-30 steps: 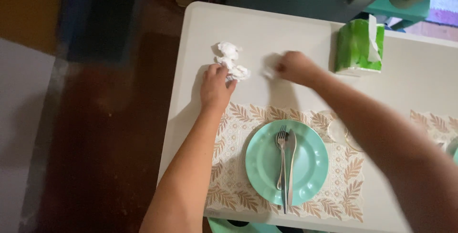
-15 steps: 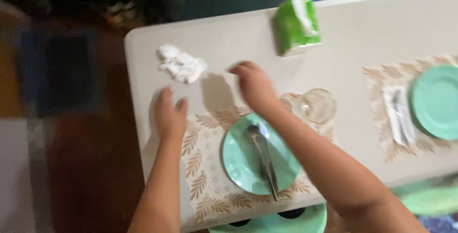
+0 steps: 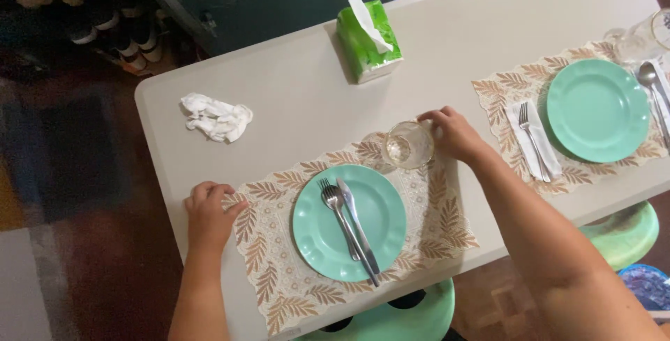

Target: The recorder is setting a table by arranging plates, cutlery, and napkins, and wiping surfaces.

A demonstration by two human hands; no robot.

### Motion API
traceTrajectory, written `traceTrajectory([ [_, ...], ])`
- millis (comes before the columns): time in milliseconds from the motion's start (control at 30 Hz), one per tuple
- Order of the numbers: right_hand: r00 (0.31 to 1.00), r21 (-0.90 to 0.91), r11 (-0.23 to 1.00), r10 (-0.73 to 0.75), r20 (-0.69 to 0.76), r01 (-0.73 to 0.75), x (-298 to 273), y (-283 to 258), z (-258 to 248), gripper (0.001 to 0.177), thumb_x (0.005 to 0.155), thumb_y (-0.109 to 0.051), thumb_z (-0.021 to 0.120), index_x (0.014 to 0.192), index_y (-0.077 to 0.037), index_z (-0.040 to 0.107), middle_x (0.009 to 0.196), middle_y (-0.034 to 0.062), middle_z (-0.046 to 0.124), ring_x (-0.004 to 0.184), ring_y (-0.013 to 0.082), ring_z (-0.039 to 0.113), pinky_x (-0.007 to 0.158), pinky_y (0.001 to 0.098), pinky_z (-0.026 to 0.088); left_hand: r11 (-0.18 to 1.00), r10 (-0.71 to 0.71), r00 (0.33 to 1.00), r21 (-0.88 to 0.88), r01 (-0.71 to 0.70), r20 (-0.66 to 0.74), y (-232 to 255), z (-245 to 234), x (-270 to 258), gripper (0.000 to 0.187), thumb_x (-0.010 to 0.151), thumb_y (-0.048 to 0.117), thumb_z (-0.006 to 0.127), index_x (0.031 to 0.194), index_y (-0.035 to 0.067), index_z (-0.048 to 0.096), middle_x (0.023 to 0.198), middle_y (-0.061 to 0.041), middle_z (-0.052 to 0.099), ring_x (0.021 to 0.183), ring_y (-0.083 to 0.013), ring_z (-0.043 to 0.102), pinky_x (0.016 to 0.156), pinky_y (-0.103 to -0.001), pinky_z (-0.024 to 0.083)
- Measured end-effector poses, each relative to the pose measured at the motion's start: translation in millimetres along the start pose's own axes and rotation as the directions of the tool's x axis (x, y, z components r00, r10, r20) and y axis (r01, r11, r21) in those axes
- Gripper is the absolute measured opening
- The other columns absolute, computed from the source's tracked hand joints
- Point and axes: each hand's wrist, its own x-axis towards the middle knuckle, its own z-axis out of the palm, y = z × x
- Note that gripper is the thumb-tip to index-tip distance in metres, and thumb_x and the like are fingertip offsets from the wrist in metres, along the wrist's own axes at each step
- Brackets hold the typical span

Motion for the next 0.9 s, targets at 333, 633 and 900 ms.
traceTrajectory([
  [333,0.996,-0.026,0.999,-0.043,-0.079,0.041,25.4,12.9,19.5,0.026,0.086,-0.003,0.065,0.111,-0.009,0.068,0.113,0.0179,0.062,0.104,0.0355,0.064,0.092,0.0416,0.053,1.000,-0.022,0.982,0.005,0.022,0.187,-41.8,27.0,28.6,0.046,0.076,0.029,0.088,0.112,0.005,0.072,0.110,-0.014,0.069,0.102,-0.0316,0.067,0.090,-0.043,0.055],
  [633,0.998,0.151,0.989,-0.013,0.065,0.003,34.4,-2.8,0.6,0.036,0.080,-0.004,0.075,0.112,-0.006,0.059,0.096,0.0139,0.071,0.091,0.0284,0.068,0.082,0.0385,0.055,0.931,-0.236,0.941,-0.221,0.290,0.243,-34.1,5.9,28.9,0.054,0.076,0.028,0.089,0.120,0.004,0.069,0.105,-0.015,0.073,0.092,-0.0252,0.069,0.081,-0.038,0.055],
  [900,0.966,0.327,0.927,0.233,-0.115,-0.185,57.8,-7.7,12.6,0.040,0.081,-0.013,0.081,0.114,-0.005,0.059,0.094,0.0093,0.072,0.086,0.0198,0.069,0.075,0.0337,0.056,0.803,-0.247,0.967,-0.545,0.243,0.067,-29.4,7.6,53.1,0.046,0.080,0.012,0.085,0.118,-0.003,0.064,0.104,-0.012,0.074,0.092,-0.0190,0.070,0.077,-0.032,0.054],
])
